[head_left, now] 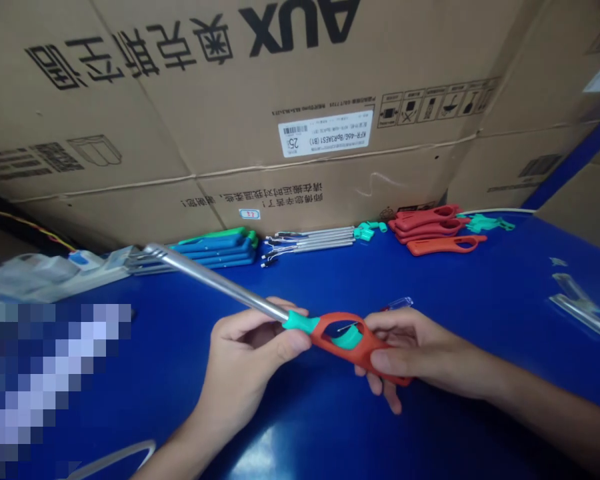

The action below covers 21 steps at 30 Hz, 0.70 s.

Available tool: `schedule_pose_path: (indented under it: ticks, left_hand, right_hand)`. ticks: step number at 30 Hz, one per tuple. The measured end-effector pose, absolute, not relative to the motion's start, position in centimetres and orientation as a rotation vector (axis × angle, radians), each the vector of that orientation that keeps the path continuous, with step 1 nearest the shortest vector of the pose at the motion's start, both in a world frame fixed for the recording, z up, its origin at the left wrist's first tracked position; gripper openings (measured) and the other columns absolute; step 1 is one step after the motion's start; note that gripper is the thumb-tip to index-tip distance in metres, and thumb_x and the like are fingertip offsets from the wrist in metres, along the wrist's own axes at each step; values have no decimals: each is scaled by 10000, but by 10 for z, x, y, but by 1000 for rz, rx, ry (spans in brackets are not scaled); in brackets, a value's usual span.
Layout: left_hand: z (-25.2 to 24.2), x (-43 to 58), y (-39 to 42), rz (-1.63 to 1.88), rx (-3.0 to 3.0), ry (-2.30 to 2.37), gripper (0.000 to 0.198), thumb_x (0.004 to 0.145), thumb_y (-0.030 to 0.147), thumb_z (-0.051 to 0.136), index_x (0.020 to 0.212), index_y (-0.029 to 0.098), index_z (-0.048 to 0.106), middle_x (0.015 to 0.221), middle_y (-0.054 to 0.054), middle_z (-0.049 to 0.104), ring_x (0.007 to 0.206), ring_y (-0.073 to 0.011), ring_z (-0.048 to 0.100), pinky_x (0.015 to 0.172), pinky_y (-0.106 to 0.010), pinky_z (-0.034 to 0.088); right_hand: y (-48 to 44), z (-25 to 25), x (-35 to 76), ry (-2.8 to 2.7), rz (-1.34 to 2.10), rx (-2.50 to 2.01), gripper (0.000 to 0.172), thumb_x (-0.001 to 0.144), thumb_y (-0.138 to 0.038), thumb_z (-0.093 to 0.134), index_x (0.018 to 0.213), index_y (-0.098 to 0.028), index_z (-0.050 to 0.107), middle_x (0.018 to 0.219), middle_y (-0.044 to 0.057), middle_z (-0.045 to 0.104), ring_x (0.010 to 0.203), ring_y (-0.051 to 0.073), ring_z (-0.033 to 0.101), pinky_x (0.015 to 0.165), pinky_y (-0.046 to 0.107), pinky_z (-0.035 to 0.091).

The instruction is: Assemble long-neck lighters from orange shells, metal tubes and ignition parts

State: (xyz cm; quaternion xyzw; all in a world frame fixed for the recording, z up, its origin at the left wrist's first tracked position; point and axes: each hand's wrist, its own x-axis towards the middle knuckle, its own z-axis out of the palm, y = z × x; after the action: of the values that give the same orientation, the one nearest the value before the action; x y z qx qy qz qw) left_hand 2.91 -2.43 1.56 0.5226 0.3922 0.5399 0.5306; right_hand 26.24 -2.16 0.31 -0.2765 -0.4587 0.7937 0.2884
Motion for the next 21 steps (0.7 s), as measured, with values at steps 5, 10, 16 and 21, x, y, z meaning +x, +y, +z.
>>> schedule_pose_path:
  ticks: [5,10,16,21]
  left_hand:
    - [19,27,-28,1298,1259,900,139,687,296,878,804,328,811,809,30,765,719,-98,655,653,-149,540]
    - [23,30,-30,1280,1373,784,115,682,293,883,762,268,803,724,16,727,707,-114,624,672,-200,527]
    - [31,34,-31,1244,1474,698,126,675,282,886,763,237,809,680,-10,729,650,-129,606,630,-244,511]
    - [20,31,-32,1298,1281,825,146,717,309,861,799,212,788,739,-14,724,710,-129,639,679,-212,527]
  right_hand:
    - [-20,-5,263,-1074,2228,-772,368,832,-474,736,846,-119,642,628,28,644,483,105,591,355,161,457]
    - [-19,-8,263,-963,2273,-843,380,779,-486,781,859,-143,639,509,-48,567,313,26,377,300,124,370]
    - [-17,-9,267,-926,2336,-840,360,794,-504,756,798,-180,599,338,-119,382,245,20,206,284,124,330]
    - [-18,-10,263,-984,2282,-767,362,861,-483,692,742,-161,576,405,-93,416,295,28,281,337,156,380]
